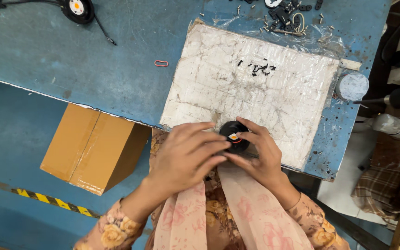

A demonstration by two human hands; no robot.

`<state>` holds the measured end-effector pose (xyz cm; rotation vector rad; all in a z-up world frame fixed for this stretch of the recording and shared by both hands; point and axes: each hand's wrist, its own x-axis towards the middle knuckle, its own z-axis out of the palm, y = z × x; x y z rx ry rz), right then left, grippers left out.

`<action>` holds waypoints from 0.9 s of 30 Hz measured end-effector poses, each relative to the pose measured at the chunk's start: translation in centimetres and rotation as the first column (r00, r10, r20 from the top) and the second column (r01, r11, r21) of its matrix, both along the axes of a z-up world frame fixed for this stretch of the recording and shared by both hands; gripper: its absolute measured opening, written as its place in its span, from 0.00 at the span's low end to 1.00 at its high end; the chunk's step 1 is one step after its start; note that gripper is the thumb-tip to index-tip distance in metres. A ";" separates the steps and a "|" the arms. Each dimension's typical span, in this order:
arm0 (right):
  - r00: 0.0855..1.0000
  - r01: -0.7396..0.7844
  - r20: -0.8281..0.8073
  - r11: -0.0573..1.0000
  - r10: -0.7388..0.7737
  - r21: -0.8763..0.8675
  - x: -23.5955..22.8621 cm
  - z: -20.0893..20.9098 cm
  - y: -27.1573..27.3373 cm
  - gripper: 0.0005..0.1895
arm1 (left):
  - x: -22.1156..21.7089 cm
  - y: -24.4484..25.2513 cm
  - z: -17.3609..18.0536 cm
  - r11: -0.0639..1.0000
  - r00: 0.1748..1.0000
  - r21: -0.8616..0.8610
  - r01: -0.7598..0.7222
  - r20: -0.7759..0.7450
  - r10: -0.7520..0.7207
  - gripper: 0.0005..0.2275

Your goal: The person assembles a small LED light by inserting a bulb into a black circular housing, securing it with a white ring, and fastening screws with a green electric screwdriver. The person then attaches a wire to the assembly and places the finished unit on the table.

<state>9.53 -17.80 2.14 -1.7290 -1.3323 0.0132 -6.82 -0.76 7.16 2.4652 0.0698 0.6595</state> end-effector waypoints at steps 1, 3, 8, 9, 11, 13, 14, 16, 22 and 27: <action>1.000 0.009 -0.001 1.000 -0.009 -0.005 0.1 -0.2 0.1 0.30 | 0.5 -0.1 0.2 0.998 1.000 0.067 0.013 -0.029 -0.011 0.14; 1.000 0.016 -0.008 1.000 -0.016 -0.010 0.3 -0.4 0.2 0.30 | 1.8 0.2 0.3 0.979 0.996 0.198 0.053 -0.087 -0.036 0.17; 0.998 -0.010 -0.067 0.999 0.008 -0.031 1.3 -0.9 -0.5 0.31 | 3.9 1.1 -0.6 0.960 0.985 0.255 0.117 -0.152 -0.080 0.20; 0.997 -0.018 -0.081 0.999 0.015 -0.040 1.5 -0.9 -0.5 0.31 | 4.1 1.1 -0.8 0.956 0.985 0.267 0.119 -0.156 -0.079 0.20; 0.993 -0.029 -0.114 0.998 0.022 -0.057 1.7 -0.9 -0.4 0.31 | 4.3 1.2 -1.2 0.960 0.983 0.255 0.117 -0.165 -0.076 0.20; 0.989 -0.037 -0.149 0.997 0.026 -0.072 1.8 -0.9 -0.2 0.31 | 4.4 1.3 -1.5 0.966 0.980 0.230 0.115 -0.183 -0.073 0.21; 0.989 -0.032 -0.148 0.996 0.019 -0.086 1.9 -0.8 -0.1 0.31 | 4.5 1.3 -1.6 0.971 0.978 0.210 0.115 -0.196 -0.073 0.21; 0.989 -0.024 -0.147 0.993 0.007 -0.117 1.8 -0.8 0.0 0.31 | 4.7 1.4 -1.9 0.979 0.972 0.167 0.117 -0.223 -0.078 0.21; 0.987 -0.023 -0.160 0.990 0.001 -0.137 1.9 -0.7 0.0 0.30 | 4.9 1.5 -2.6 0.988 0.961 0.095 0.118 -0.261 -0.090 0.21; 0.989 -0.011 -0.151 0.987 -0.014 -0.158 1.8 -0.6 0.2 0.29 | 5.0 1.6 -3.1 0.989 0.962 0.092 0.116 -0.260 -0.089 0.20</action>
